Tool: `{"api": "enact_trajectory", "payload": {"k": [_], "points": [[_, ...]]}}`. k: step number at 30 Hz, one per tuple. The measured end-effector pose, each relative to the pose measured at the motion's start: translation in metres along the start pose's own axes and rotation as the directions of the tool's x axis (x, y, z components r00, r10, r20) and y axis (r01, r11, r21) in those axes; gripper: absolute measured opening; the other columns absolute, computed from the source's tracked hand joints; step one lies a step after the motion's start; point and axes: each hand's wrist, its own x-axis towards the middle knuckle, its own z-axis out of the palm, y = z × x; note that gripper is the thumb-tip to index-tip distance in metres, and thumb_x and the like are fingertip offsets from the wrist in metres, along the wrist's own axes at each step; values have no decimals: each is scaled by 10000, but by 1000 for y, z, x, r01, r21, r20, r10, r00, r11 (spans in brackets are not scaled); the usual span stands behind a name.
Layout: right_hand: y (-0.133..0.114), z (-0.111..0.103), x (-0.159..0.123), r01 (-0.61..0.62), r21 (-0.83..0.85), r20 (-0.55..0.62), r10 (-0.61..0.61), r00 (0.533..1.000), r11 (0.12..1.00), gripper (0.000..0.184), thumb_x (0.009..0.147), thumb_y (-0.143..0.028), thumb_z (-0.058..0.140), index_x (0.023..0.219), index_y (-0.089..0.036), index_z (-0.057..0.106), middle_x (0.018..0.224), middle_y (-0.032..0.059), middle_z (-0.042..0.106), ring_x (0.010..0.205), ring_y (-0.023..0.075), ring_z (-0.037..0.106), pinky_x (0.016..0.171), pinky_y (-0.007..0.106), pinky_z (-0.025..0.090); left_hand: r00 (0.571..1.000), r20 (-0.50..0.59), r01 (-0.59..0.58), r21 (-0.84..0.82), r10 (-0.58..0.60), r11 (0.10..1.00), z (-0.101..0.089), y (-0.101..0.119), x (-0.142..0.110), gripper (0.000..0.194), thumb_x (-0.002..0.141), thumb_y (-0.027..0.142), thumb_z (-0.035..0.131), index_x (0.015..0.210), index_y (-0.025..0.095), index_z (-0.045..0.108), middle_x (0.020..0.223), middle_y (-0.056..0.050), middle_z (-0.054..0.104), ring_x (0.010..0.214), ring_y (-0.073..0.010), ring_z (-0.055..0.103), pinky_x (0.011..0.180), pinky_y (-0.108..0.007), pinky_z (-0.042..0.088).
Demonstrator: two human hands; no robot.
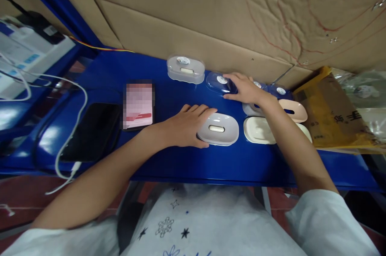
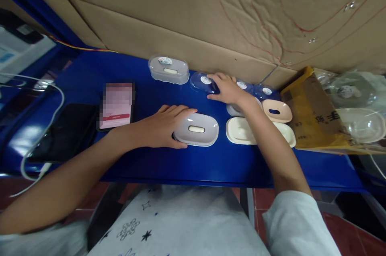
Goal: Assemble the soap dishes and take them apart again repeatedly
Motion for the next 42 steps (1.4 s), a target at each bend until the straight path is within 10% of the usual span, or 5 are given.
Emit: {"api": "enact_trajectory", "payload": {"k": [14,22,42], "points": [[-38,2,-95,201,233,-331,-117,936,951,644,945,-556,797,1479,-307,536,1577,155,545,1544,379,496,1272,615,403,982,131,153,-104,-139,983,-23,-11,-18,1249,821,797,748,1781,200,217,1821,-192,308,1642,-448,358,1307,-537,325],[-76,21,-138,268,292,-238,-201,950,918,622,950,-461,817,1484,-359,517,1647,142,525,1539,378,529,1245,649,453,999,24,49,-275,-44,960,-25,-16,-23,1285,852,732,778,1801,277,40,1801,-154,369,1580,-369,486,1210,-421,449],[-85,24,-144,253,242,-138,-224,965,937,635,984,-422,771,1559,-391,504,1725,105,478,1589,394,478,1266,687,426,999,33,2,-146,3,989,-16,0,-16,1031,935,640,700,1758,291,186,1720,-153,423,1513,-381,522,1171,-440,446]]}}
